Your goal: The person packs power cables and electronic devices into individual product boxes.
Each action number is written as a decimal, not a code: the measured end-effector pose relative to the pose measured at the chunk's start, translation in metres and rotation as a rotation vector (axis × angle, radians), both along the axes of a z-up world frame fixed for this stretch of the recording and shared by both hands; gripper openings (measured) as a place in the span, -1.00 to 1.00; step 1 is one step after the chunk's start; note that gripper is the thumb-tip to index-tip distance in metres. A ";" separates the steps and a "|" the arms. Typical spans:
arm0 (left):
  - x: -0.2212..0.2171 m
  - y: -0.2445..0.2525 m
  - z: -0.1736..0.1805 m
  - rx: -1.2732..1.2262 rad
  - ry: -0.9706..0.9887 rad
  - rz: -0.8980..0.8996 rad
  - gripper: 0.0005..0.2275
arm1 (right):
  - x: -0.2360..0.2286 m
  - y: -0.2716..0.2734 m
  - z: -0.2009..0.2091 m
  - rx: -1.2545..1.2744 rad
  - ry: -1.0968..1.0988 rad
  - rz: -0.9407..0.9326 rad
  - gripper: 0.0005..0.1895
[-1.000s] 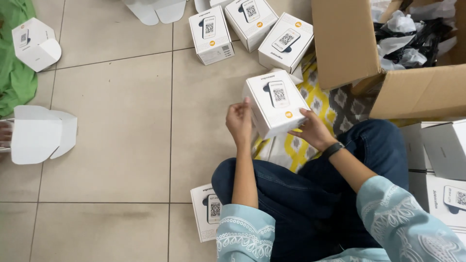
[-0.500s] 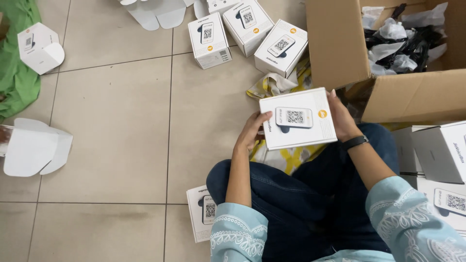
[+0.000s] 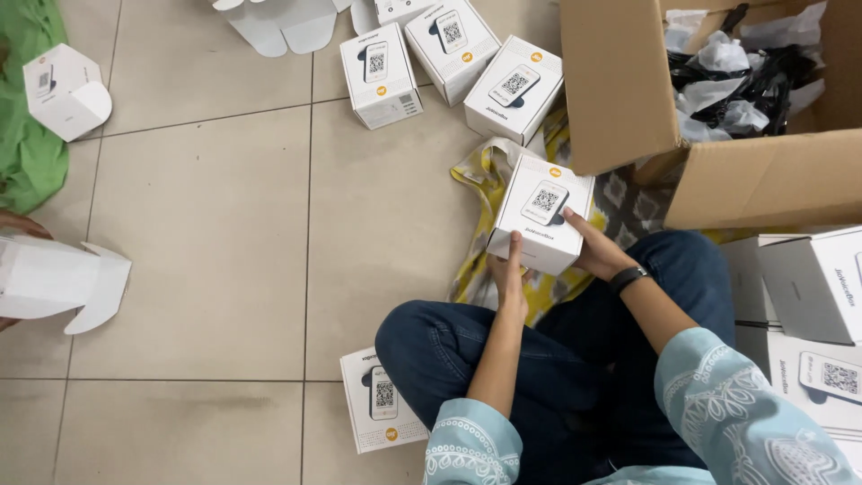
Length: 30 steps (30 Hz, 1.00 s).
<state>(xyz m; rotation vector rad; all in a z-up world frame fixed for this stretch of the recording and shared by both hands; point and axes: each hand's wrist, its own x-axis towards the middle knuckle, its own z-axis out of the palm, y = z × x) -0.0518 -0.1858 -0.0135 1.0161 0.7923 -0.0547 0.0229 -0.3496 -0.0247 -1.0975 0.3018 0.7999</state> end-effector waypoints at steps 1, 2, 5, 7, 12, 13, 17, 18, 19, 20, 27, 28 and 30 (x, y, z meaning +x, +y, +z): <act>-0.001 0.000 -0.002 -0.002 -0.024 -0.003 -0.30 | 0.001 -0.003 -0.004 0.045 0.030 -0.022 -0.22; -0.003 -0.002 -0.009 -0.004 -0.019 -0.005 -0.30 | 0.000 -0.002 0.004 0.044 0.035 -0.025 -0.22; -0.008 -0.005 -0.021 -0.053 -0.137 0.007 -0.44 | 0.000 0.001 0.021 0.020 0.066 -0.082 -0.25; -0.010 -0.004 -0.023 -0.069 -0.132 0.040 -0.58 | 0.001 0.002 0.023 0.024 0.064 -0.149 -0.23; -0.018 -0.009 -0.067 0.015 0.013 0.064 -0.56 | -0.001 0.001 0.022 -0.017 0.046 -0.078 -0.20; -0.020 -0.011 -0.067 0.042 0.026 0.080 -0.56 | -0.002 0.002 0.025 -0.054 0.045 -0.057 -0.21; -0.039 -0.026 -0.027 0.088 0.093 0.075 -0.50 | -0.001 0.002 0.005 -0.080 0.033 -0.006 -0.19; -0.043 -0.030 -0.043 0.009 0.090 0.134 -0.50 | -0.001 0.001 -0.003 -0.124 0.013 0.043 -0.17; -0.047 -0.035 -0.060 -0.070 0.087 0.193 -0.50 | 0.000 0.000 -0.012 -0.167 -0.007 0.093 -0.15; -0.048 -0.036 -0.065 -0.067 0.086 0.196 -0.50 | -0.001 0.001 -0.009 -0.165 -0.008 0.095 -0.15; -0.045 -0.034 -0.021 0.069 0.062 0.118 -0.43 | -0.002 0.007 0.005 -0.219 -0.207 0.061 -0.09; -0.045 -0.034 -0.014 0.072 0.022 0.079 -0.40 | -0.003 0.005 0.006 -0.167 -0.273 0.029 -0.08; -0.043 -0.035 -0.038 0.074 0.027 0.087 -0.39 | -0.002 0.005 0.003 -0.163 -0.266 0.031 -0.09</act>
